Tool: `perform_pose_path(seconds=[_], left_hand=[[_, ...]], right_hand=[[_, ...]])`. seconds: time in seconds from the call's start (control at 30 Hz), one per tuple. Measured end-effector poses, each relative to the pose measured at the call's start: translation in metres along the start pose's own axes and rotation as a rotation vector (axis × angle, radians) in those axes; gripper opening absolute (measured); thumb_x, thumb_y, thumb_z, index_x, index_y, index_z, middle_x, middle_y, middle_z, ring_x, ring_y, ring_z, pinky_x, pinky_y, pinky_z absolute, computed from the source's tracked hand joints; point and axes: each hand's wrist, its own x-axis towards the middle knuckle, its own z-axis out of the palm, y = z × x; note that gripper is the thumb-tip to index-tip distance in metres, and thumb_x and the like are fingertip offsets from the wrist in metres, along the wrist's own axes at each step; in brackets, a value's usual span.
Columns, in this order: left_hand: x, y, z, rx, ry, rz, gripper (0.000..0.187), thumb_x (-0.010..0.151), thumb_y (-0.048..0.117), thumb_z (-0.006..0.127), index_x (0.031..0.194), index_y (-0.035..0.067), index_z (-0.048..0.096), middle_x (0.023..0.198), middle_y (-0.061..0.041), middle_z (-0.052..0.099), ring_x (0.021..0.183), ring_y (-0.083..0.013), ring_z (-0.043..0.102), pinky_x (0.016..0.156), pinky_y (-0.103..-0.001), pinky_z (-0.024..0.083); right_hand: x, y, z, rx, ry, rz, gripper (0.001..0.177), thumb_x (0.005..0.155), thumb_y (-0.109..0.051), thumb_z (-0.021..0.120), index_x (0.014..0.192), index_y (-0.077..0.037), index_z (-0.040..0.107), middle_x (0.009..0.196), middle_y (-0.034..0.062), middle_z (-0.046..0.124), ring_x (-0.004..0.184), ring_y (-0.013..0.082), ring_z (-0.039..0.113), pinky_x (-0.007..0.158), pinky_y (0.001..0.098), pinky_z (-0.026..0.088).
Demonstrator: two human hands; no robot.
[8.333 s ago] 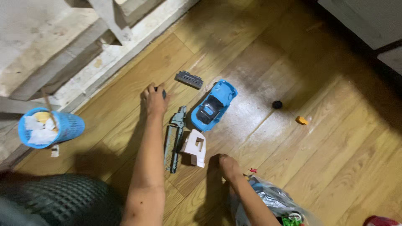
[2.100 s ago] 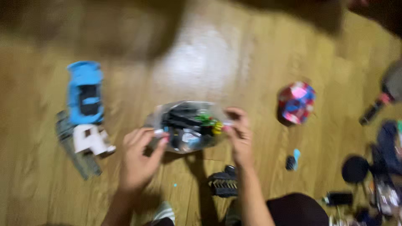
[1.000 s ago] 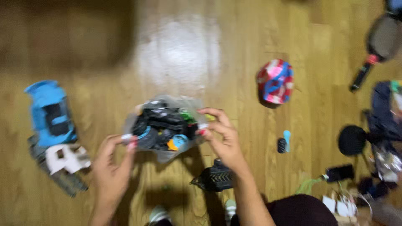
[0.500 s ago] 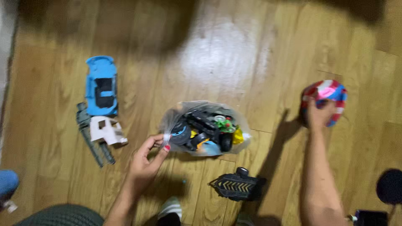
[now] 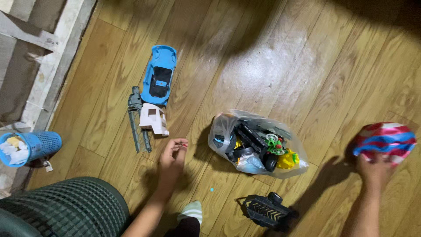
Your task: The person sits on the floor and sorts scattered toy parts into a clear plastic bag. They pick up various pieces, including wheels and vehicle parts, and place them into the bag, then transfer the bag and remaining items into a green laundry basket.
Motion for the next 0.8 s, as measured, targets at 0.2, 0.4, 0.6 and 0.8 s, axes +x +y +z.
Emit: perform_pose_path(seconds=[0.2, 0.4, 0.6, 0.8], left_hand=[[-0.018, 0.097, 0.03, 0.277, -0.122, 0.457, 0.03, 0.085, 0.012, 0.072, 0.113, 0.004, 0.064, 0.114, -0.011, 0.065, 0.111, -0.0255, 0.062, 0.098, -0.037, 0.047], [-0.027, 0.138, 0.058, 0.494, -0.138, 0.669, 0.044, 0.076, 0.027, 0.08, 0.108, 0.003, 0.063, 0.116, -0.012, 0.063, 0.109, -0.0334, 0.057, 0.097, -0.045, 0.04], [-0.02, 0.143, 0.06, 0.589, -0.256, 0.847, 0.013, 0.092, 0.018, 0.072, 0.103, 0.011, 0.07, 0.109, -0.002, 0.067, 0.114, -0.0231, 0.058, 0.1, -0.044, 0.038], [0.011, 0.149, 0.077, 0.521, -0.475, 1.003, 0.019, 0.091, 0.019, 0.071, 0.107, 0.009, 0.071, 0.121, -0.006, 0.062, 0.124, -0.0304, 0.05, 0.107, -0.049, 0.033]], right_hand=[[-0.074, -0.102, -0.019, 1.032, -0.066, 0.128, 0.046, 0.108, -0.049, 0.067, 0.124, -0.006, 0.068, 0.123, 0.0158, 0.068, 0.12, 0.0314, 0.066, 0.11, 0.0453, 0.05], [-0.201, -0.261, -0.054, 0.519, 0.104, -0.175, 0.064, 0.081, -0.026, 0.085, 0.13, -0.001, 0.051, 0.126, 0.0153, 0.054, 0.12, 0.0275, 0.053, 0.104, 0.0404, 0.043], [-0.184, -0.311, -0.107, 0.676, -0.181, -0.519, 0.015, 0.092, -0.011, 0.074, 0.099, 0.0, 0.066, 0.13, 0.0163, 0.054, 0.129, 0.0281, 0.052, 0.115, 0.0383, 0.039], [-0.144, -0.331, -0.088, 0.83, -0.781, -0.478, 0.043, 0.091, -0.014, 0.074, 0.132, -0.004, 0.065, 0.114, 0.0081, 0.07, 0.111, 0.0193, 0.063, 0.102, 0.0324, 0.049]])
